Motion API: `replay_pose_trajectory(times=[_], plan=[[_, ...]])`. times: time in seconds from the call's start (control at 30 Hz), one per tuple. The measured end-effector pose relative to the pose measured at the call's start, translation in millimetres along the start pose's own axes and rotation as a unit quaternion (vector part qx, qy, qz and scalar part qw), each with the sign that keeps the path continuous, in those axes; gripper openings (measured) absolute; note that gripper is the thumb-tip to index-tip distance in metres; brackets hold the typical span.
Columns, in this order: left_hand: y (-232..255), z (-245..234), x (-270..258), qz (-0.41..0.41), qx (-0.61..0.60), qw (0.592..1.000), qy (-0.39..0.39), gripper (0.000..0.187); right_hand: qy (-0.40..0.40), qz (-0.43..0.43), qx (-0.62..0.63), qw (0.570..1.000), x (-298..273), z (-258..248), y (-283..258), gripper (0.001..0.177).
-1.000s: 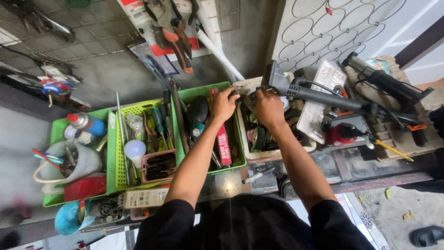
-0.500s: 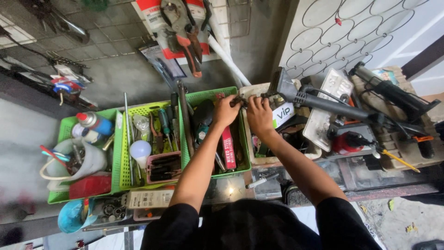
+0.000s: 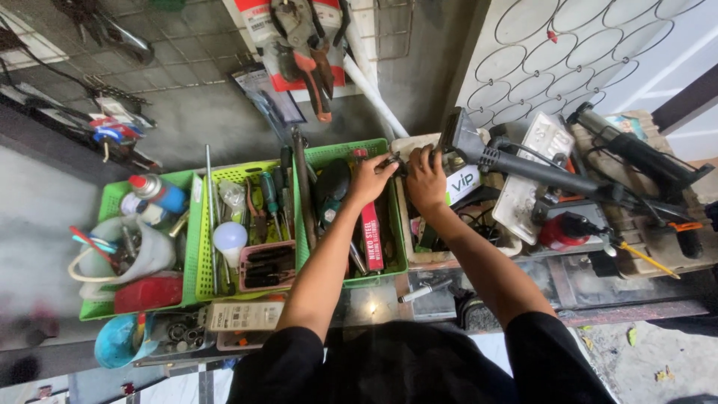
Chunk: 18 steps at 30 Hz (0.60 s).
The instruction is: The person is repairing or assembling parts of a manual air pump at a workbench.
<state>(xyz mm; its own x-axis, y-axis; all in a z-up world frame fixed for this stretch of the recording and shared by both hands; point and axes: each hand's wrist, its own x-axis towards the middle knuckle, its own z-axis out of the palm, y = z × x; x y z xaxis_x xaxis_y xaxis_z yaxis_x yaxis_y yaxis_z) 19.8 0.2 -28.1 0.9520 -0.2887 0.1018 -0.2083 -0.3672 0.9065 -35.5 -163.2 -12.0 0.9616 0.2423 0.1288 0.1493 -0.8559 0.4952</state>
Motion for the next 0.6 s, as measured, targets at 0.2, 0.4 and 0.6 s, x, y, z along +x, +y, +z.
replay_pose_trajectory(times=[0.2, 0.4, 0.6], plan=[[19.8, -5.5, -11.1, -0.037, 0.002, 0.999, -0.010, 0.055, 0.032, 0.026, 0.034, 0.999, 0.1, -2.8, -1.2, 0.048], [44.1, -12.6, -20.1, -0.048, -0.002, 0.999, -0.022, 0.052, 0.040, 0.043, 0.129, 0.990, -3.3, -9.2, 3.3, 0.040], [-13.4, 17.7, -4.6, 0.091, 0.028, 0.995, 0.040, 0.043, 0.186, 0.096, 0.353, 0.912, -43.8, -54.8, 31.0, 0.026]])
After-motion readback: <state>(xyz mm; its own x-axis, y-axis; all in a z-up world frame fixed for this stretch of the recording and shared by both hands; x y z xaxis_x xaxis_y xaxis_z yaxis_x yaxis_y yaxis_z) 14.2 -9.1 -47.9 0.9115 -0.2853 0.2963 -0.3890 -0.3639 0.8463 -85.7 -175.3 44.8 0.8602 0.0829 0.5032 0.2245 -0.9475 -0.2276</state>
